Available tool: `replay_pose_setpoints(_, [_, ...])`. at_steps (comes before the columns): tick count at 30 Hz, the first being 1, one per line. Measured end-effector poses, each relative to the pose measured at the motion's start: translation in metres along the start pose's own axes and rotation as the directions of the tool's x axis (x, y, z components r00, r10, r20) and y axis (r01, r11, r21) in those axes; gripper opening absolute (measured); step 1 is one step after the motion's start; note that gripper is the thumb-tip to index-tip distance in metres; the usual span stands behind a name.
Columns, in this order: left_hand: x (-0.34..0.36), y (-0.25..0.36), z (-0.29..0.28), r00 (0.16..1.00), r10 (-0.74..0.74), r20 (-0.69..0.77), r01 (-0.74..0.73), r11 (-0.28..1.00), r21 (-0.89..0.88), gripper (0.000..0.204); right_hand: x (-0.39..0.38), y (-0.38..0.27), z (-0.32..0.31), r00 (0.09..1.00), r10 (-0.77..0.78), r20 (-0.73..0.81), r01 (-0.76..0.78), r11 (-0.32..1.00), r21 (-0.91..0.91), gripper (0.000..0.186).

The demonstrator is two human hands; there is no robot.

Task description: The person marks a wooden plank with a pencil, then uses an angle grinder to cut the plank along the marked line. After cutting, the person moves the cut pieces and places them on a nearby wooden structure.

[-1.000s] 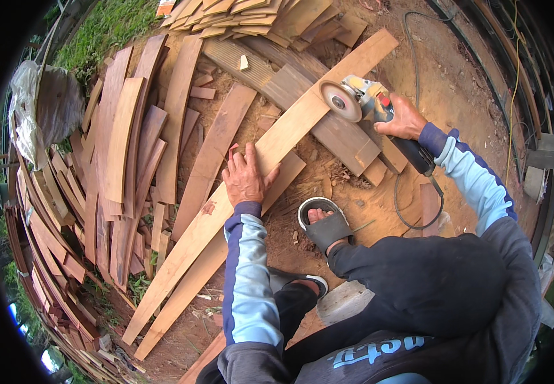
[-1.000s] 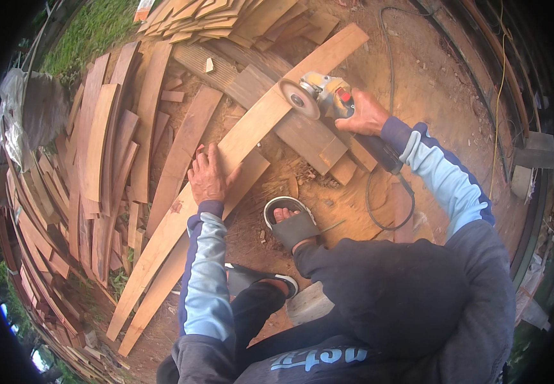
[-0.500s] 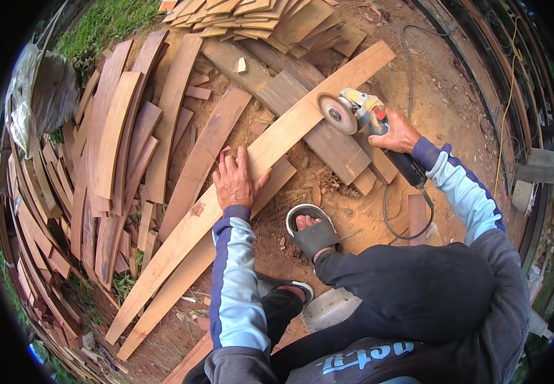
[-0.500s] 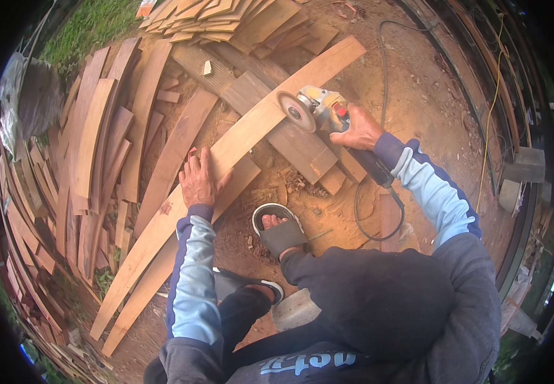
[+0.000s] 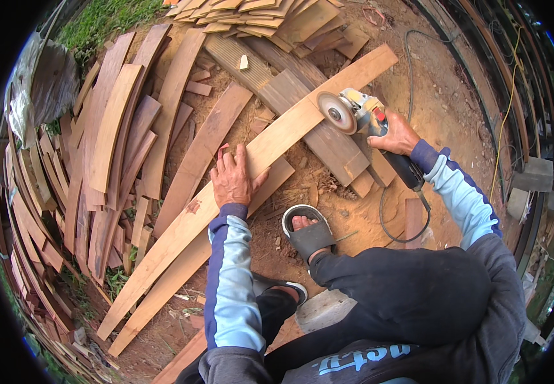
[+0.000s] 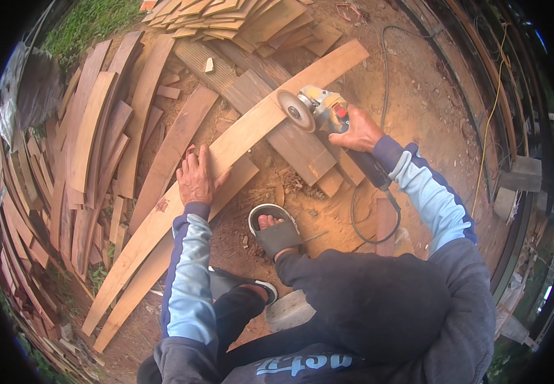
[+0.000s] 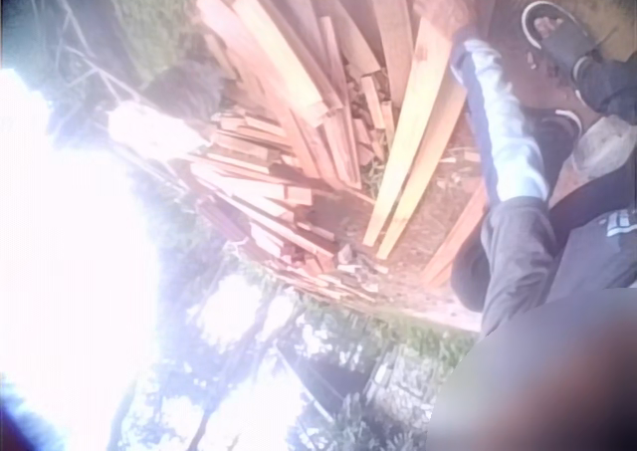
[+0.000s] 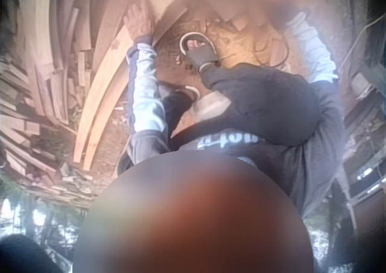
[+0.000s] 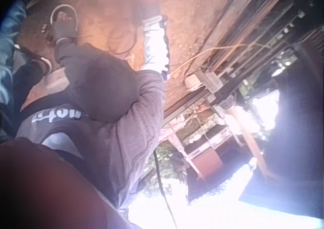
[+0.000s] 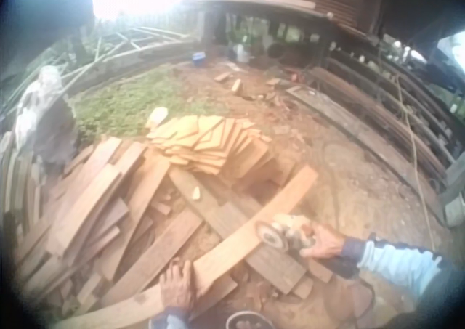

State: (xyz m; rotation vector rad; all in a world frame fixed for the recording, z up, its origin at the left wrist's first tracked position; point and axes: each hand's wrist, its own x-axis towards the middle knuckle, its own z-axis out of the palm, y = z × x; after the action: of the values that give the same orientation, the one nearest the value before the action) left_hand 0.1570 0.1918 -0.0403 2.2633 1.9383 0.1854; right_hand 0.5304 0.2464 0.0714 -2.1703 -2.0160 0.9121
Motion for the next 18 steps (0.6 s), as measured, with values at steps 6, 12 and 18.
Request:
replay_pose_setpoints(6, [-0.001, -0.001, 0.004, 1.0, -0.004, -0.012, 0.004, 0.999, -0.032, 0.085, 0.0, -0.01, -0.007, 0.999, 0.028, 0.046, -0.027, 1.0, -0.008, 0.056])
replay_pose_setpoints(12, [0.0, 0.0, 0.0, 0.999, -0.016, 0.03, 0.017, 0.999, -0.03, 0.085, 0.002, 0.0, -0.001, 0.999, -0.036, -0.021, 0.036, 0.999, 0.014, 0.049])
replay_pose_setpoints(18, [-0.002, -0.002, 0.004, 1.0, -0.011, 0.003, 0.011, 1.0, -0.024, 0.085, 0.0, -0.017, -0.009, 0.997, 0.032, 0.074, -0.033, 0.999, 0.018, 0.056])
